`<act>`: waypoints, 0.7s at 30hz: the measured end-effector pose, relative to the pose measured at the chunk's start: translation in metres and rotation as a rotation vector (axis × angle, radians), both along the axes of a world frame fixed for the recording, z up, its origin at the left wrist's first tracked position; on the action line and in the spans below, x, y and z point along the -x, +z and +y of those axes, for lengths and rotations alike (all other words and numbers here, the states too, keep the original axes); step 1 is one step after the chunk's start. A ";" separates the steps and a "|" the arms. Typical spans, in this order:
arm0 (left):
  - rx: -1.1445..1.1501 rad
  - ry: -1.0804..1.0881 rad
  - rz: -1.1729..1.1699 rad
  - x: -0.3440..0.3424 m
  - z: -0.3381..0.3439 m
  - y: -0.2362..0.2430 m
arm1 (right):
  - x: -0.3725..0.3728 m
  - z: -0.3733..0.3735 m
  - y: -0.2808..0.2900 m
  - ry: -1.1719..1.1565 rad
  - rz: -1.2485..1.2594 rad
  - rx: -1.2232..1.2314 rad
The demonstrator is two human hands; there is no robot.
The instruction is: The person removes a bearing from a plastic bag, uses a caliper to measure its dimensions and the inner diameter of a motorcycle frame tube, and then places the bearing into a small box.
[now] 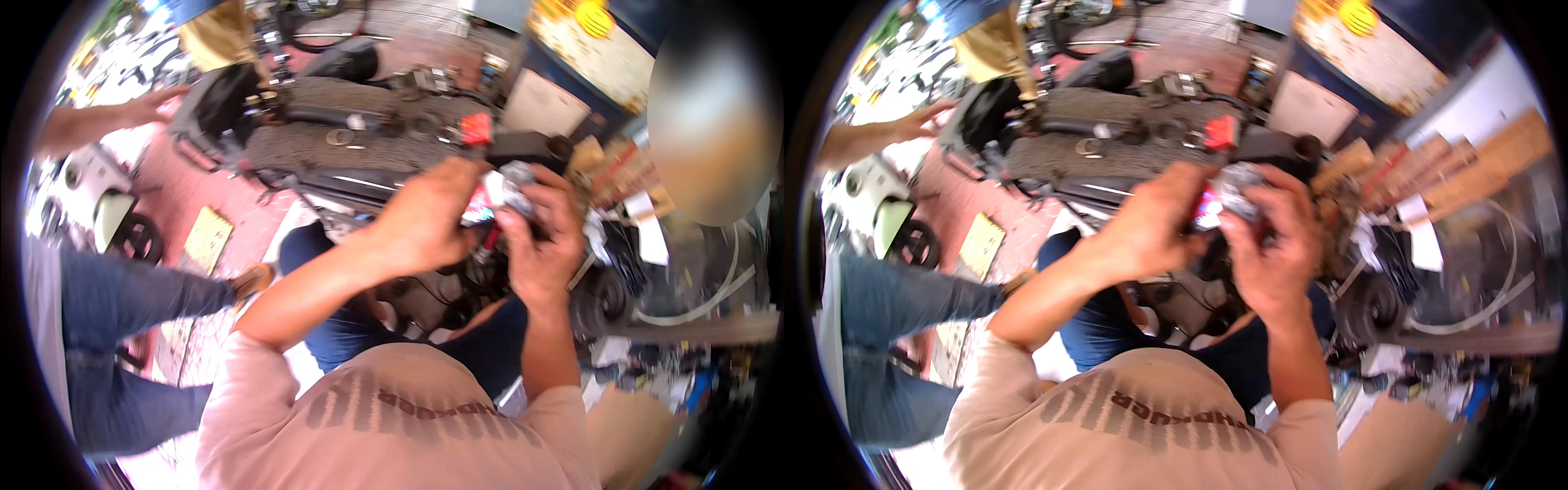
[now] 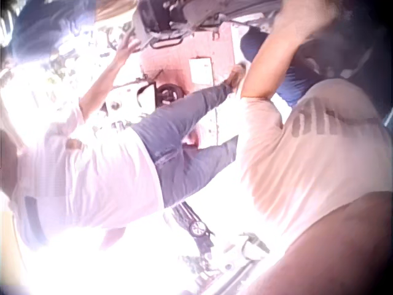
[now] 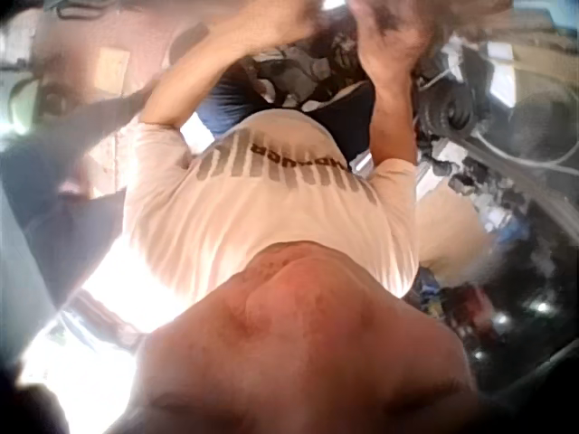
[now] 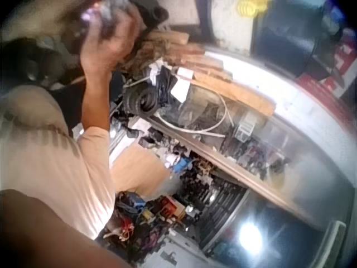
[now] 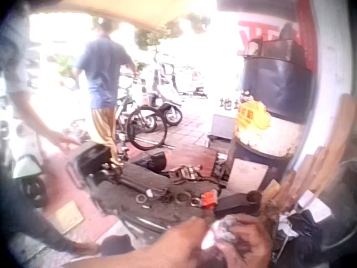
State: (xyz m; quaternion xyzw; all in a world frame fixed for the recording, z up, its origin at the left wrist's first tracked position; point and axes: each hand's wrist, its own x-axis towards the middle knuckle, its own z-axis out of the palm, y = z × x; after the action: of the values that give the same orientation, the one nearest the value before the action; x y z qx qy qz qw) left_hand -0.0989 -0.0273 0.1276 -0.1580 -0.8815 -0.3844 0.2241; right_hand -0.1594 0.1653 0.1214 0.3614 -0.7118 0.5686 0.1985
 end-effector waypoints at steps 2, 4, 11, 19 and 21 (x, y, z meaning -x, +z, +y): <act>0.014 -0.011 0.023 0.003 0.003 -0.005 | 0.001 0.006 -0.006 0.022 -0.187 0.034; 0.028 -0.018 0.042 0.000 0.004 -0.004 | 0.003 0.009 -0.003 0.075 -0.218 0.013; -0.009 -0.032 -0.030 -0.013 0.003 -0.014 | 0.009 0.020 0.008 0.117 -0.276 -0.297; -0.143 -0.106 -0.002 -0.011 -0.007 -0.029 | 0.012 0.022 0.044 0.353 -0.035 -0.558; -0.155 -0.103 0.031 -0.011 -0.007 -0.028 | 0.015 0.028 0.028 0.382 -0.318 -0.377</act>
State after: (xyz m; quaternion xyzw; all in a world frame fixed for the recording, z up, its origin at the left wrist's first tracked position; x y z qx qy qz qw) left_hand -0.0880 -0.0342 0.0994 -0.1912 -0.8362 -0.4601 0.2291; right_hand -0.1747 0.1930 0.1498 0.4256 -0.7462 0.5028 -0.0961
